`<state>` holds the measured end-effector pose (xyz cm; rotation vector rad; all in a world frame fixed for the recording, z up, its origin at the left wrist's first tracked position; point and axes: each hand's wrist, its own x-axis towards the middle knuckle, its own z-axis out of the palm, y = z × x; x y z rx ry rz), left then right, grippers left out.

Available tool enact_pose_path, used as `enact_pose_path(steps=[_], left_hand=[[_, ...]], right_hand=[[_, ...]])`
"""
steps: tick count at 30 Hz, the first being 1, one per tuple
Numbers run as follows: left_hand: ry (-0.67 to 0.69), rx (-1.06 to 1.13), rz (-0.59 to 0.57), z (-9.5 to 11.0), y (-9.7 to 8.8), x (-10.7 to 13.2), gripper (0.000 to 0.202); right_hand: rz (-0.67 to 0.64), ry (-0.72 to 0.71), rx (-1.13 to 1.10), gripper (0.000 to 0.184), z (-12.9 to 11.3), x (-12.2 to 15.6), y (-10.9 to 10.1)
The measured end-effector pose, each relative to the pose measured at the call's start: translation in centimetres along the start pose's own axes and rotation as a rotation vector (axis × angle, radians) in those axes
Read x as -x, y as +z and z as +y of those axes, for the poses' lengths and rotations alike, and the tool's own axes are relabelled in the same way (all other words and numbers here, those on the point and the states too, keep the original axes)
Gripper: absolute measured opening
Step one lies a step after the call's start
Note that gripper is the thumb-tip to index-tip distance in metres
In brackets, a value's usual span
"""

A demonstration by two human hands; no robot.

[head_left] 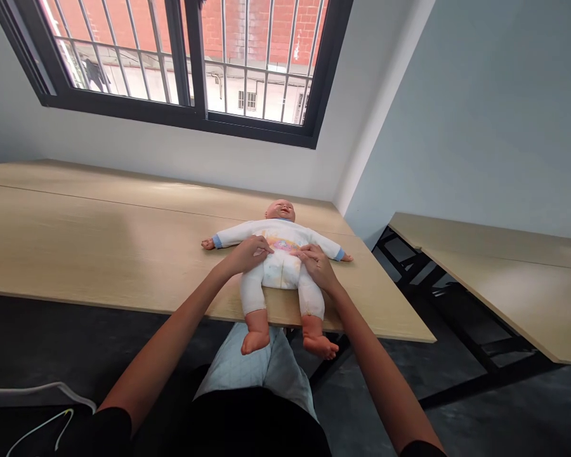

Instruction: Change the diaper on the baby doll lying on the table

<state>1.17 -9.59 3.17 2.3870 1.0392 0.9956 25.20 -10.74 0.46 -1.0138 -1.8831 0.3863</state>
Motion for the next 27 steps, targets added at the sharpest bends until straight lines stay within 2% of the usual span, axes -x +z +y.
enact_pose_path(steps=[5,9,14,18,23,27], left_hand=[[-0.029,-0.035,0.101,0.7,-1.3,1.9,0.014],[-0.043,-0.054,0.071,1.6,-1.2,3.5,0.014],[-0.102,-0.043,0.041,2.2,0.1,3.5,0.01],[-0.11,0.004,0.012,1.8,0.7,3.2,0.01],[-0.116,0.077,-0.008,1.3,0.1,3.6,0.008],[-0.122,0.121,-0.021,1.1,-0.2,3.8,0.011]], right_hand=[[0.135,0.084,-0.04,0.026,-1.1,1.5,-0.6],[0.045,0.082,0.141,0.022,-2.5,3.7,-0.5],[-0.036,0.062,0.339,0.011,-4.2,5.2,0.2],[-0.045,0.098,0.359,0.006,-4.2,5.2,0.0],[-0.024,0.086,0.322,0.011,-3.2,4.9,-0.7],[-0.026,0.089,0.323,0.009,-3.3,5.1,-0.7]])
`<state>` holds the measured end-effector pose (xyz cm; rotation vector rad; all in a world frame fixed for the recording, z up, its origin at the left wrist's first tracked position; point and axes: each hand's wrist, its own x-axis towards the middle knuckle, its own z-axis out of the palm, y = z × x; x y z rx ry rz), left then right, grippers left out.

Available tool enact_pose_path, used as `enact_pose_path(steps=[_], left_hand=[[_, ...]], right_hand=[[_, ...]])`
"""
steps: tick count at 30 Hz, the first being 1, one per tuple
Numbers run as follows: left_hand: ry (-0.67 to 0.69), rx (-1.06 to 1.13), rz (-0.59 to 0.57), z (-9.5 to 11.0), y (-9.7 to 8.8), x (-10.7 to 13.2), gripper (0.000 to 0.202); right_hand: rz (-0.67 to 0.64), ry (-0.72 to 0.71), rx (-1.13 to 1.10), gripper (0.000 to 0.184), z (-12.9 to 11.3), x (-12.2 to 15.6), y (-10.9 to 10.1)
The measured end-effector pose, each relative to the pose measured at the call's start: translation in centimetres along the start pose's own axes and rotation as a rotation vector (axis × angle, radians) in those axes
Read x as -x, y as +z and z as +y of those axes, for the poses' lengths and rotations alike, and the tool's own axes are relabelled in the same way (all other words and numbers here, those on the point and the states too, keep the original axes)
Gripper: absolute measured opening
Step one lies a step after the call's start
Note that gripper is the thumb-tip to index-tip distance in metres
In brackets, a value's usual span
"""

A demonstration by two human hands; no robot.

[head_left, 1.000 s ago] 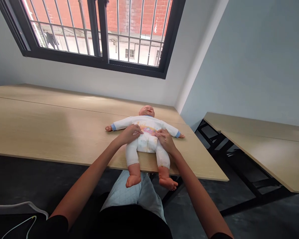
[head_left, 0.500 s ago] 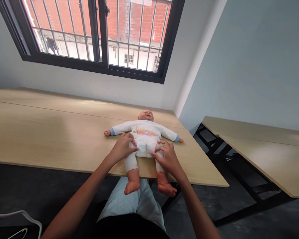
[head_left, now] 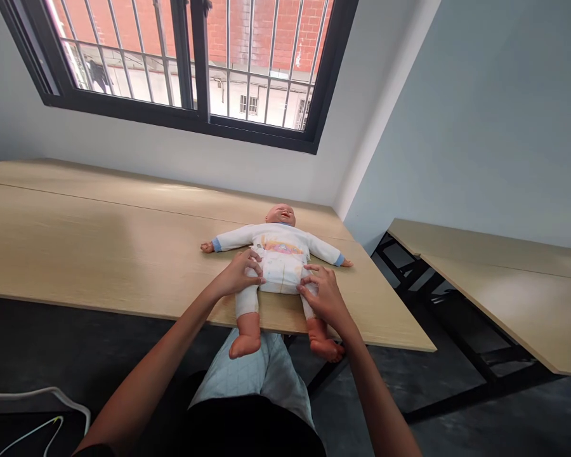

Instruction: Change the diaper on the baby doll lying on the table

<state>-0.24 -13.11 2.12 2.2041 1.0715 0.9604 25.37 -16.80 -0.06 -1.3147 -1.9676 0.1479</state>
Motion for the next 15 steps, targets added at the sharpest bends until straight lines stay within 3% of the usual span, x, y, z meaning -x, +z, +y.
enact_pose_path(steps=[6,11,15], left_hand=[[-0.016,0.049,0.017,0.1,0.1,0.0,0.011],[-0.034,0.124,0.067,-0.1,0.2,-0.2,0.024],[-0.084,0.19,0.149,-0.9,0.9,-0.4,0.026]], right_hand=[[-0.011,0.01,0.028,0.006,-0.4,0.3,-0.1],[0.072,0.057,-0.015,0.023,-0.4,-0.4,0.0],[0.096,0.054,-0.048,0.024,-0.9,-1.1,0.7]])
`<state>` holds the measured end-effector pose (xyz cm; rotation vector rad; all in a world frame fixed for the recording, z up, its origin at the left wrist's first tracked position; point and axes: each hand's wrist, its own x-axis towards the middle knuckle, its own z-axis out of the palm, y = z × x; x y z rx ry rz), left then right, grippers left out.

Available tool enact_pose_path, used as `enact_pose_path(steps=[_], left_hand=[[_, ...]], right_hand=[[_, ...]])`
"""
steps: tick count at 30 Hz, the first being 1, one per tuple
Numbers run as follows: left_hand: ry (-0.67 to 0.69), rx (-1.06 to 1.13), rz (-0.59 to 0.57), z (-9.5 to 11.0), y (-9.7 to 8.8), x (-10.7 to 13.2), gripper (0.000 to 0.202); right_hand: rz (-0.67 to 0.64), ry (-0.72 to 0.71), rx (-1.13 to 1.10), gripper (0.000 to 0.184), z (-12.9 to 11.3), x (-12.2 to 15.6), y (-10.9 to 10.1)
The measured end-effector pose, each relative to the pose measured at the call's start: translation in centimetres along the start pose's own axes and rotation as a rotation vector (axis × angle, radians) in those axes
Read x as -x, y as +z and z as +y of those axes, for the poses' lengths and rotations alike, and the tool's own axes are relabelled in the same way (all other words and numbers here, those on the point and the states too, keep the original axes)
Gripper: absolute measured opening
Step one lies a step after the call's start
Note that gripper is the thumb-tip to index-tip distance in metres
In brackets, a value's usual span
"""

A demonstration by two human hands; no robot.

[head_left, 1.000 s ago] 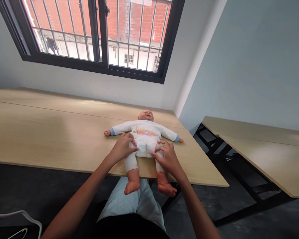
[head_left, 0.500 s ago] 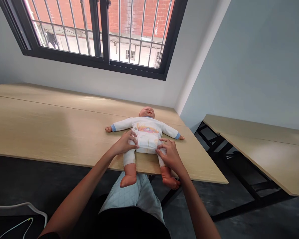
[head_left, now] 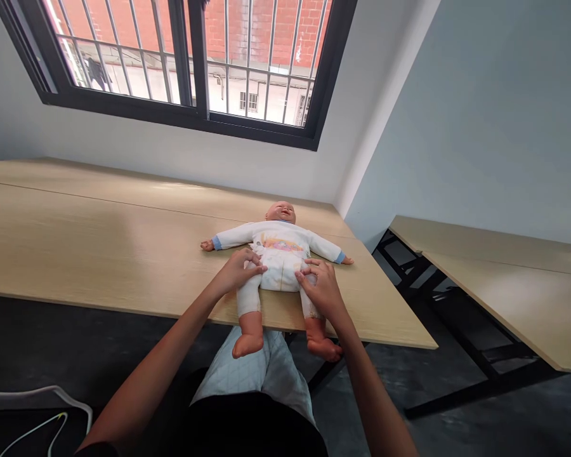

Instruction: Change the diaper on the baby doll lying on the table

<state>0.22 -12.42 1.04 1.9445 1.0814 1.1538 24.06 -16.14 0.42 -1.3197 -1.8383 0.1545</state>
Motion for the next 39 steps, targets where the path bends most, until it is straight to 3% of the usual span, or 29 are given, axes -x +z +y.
enact_pose_path(steps=[5,10,17,28,39], left_hand=[[-0.045,0.058,0.05,-0.5,0.6,0.1,0.029],[-0.084,0.116,0.087,0.2,0.6,0.2,0.03],[-0.117,0.177,0.139,-0.3,1.7,-0.2,0.024],[-0.176,0.423,0.053,1.2,1.0,0.8,0.031],[-0.165,0.486,0.032,0.5,0.9,1.2,0.026]], right_hand=[[-0.024,-0.025,0.009,0.027,-0.5,0.2,0.4],[0.096,0.057,-0.033,0.027,-0.5,0.3,0.1],[-0.021,0.156,-0.137,0.022,-0.4,-0.3,1.1],[-0.118,0.229,-0.31,0.032,1.7,-0.6,1.1],[-0.062,0.13,-0.147,0.029,1.3,0.0,1.1]])
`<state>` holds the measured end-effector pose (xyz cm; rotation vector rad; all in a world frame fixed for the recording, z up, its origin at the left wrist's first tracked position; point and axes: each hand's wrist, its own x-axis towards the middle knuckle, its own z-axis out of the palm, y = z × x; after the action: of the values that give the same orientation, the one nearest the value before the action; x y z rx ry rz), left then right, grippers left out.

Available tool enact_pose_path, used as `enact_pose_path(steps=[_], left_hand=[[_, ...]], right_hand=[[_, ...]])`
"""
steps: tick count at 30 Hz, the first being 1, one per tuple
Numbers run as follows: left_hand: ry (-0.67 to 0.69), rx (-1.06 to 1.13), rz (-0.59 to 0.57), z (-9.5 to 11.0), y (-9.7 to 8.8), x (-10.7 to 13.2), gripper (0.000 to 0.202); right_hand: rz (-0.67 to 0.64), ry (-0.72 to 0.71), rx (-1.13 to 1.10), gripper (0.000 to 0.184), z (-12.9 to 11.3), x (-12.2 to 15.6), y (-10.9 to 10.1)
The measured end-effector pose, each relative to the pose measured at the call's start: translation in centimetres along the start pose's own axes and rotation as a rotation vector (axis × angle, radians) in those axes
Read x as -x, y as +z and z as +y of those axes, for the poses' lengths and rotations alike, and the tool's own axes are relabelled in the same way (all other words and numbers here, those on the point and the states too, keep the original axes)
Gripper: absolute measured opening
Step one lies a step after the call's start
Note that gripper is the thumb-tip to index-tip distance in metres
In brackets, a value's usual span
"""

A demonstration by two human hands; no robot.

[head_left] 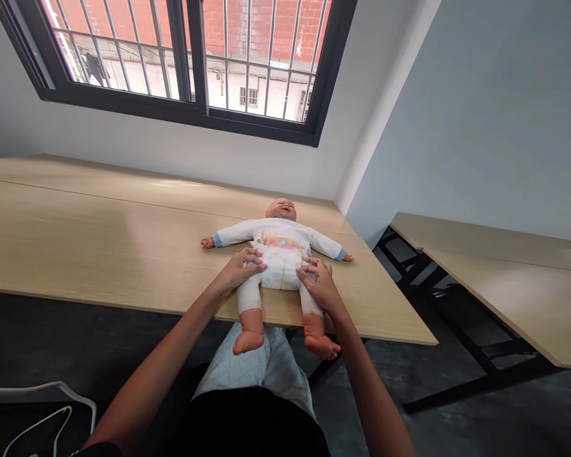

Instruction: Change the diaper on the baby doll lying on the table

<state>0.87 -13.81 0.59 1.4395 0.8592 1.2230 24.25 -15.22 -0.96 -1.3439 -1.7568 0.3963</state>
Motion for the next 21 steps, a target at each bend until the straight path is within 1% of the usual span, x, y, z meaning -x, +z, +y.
enact_pose_path(steps=[6,12,14,18,21], left_hand=[[0.009,-0.024,-0.023,0.0,-0.5,0.0,0.027],[0.023,-0.096,-0.01,0.0,-0.3,-0.1,0.025],[0.03,-0.14,0.01,-0.2,-0.1,-0.2,0.024],[0.043,-0.227,0.089,-0.8,0.4,-0.6,0.026],[0.049,-0.221,0.111,-1.2,0.6,-0.8,0.028]], right_hand=[[0.007,0.009,0.007,0.028,-0.1,0.2,0.0],[0.026,0.007,-0.004,0.027,-0.3,0.3,0.1],[0.026,0.005,0.003,0.026,-0.5,0.3,0.1],[-0.008,0.009,0.028,0.028,-1.0,-0.1,0.0],[0.0,0.04,0.03,0.029,-1.1,-0.5,0.1]])
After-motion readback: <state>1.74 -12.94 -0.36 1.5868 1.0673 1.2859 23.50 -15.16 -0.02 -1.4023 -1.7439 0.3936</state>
